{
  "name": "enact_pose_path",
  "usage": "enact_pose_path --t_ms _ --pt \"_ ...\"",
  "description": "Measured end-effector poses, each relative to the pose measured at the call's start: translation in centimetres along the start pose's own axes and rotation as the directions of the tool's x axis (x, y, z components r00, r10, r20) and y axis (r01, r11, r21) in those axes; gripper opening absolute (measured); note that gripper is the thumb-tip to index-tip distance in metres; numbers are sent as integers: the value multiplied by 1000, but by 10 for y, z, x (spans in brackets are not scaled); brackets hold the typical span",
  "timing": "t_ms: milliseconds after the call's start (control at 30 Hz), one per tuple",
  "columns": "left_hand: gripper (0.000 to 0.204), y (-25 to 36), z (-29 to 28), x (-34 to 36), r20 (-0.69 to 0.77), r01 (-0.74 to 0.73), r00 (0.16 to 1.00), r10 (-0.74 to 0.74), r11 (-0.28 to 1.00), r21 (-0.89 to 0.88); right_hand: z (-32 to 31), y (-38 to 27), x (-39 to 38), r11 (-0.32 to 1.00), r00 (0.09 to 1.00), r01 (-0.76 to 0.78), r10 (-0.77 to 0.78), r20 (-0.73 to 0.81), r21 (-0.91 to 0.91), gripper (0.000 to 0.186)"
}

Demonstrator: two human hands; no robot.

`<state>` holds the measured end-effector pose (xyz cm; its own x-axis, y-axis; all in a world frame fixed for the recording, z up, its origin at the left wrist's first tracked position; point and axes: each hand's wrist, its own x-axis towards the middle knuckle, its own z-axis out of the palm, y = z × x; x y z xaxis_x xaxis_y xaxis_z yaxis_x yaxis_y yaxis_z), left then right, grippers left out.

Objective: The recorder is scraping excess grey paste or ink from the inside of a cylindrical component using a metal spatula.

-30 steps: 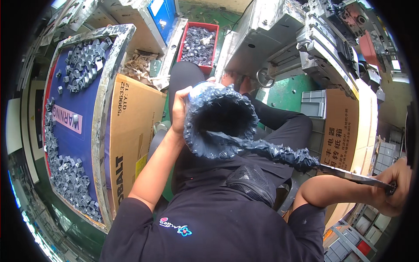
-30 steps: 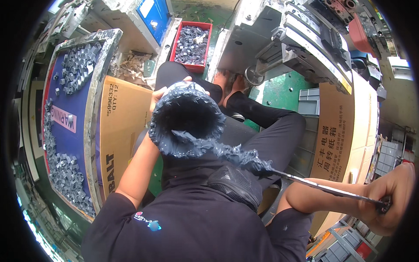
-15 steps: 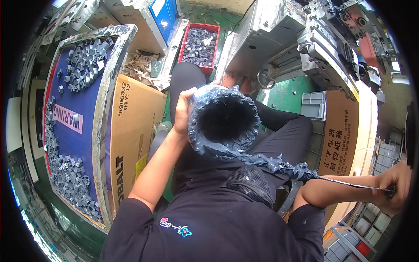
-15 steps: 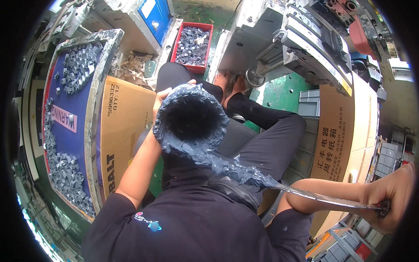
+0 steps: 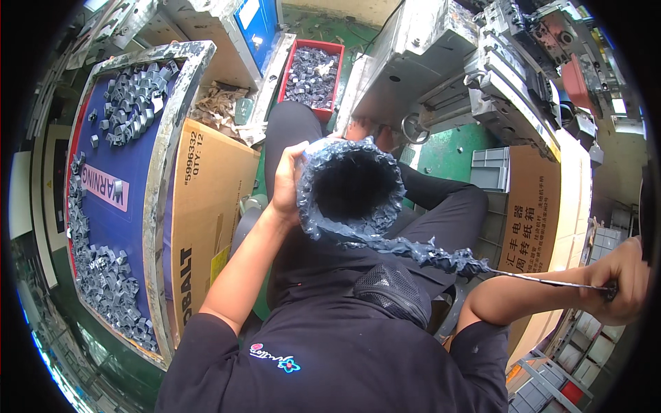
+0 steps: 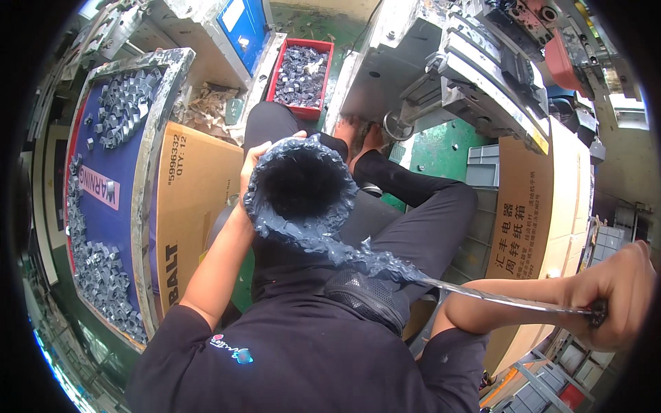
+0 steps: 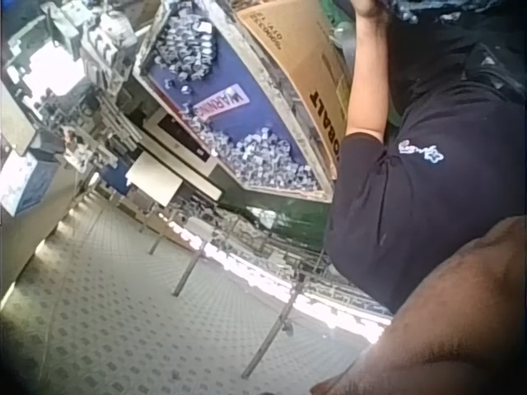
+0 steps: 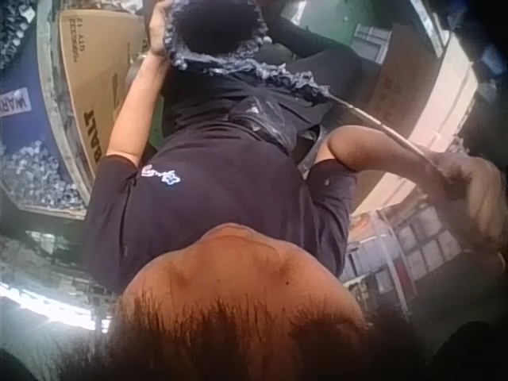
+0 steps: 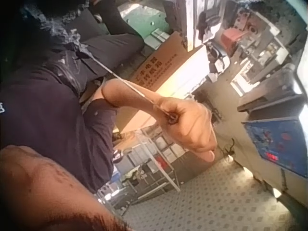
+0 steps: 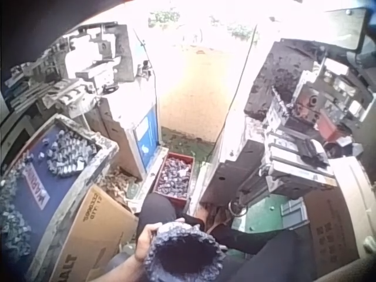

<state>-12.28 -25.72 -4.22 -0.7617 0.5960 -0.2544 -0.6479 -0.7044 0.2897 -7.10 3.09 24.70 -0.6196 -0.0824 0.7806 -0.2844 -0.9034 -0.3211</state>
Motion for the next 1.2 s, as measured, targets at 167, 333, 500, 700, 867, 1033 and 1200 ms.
enact_pose_path --t_ms 167,333,500,700,867,1033,1200 --pt "59 -2 -3 0 31 6 1000 -5 1000 -21 -2 -3 0 1000 1000 -3 3 -23 -7 53" --pt "56 -3 -8 0 81 -60 995 60 998 -3 -3 0 -2 999 993 -20 16 -113 -34 53" --pt "56 -5 -11 -1 195 -158 972 133 980 117 -1 15 -1 999 987 21 -15 -158 39 43" --pt "50 -7 2 -4 -126 -167 975 184 976 137 0 23 -1 1000 983 -11 14 -185 13 49" --pt "49 -9 1 -1 -179 -202 957 228 967 154 -5 25 -4 1000 982 -13 9 -191 -19 50" --pt "49 -11 -1 0 -199 -196 955 220 971 134 -10 20 -7 997 974 -7 -10 -228 -76 50" --pt "51 -12 -2 -1 -236 -163 954 183 982 99 -13 18 -8 990 967 -6 -30 -252 -141 49"
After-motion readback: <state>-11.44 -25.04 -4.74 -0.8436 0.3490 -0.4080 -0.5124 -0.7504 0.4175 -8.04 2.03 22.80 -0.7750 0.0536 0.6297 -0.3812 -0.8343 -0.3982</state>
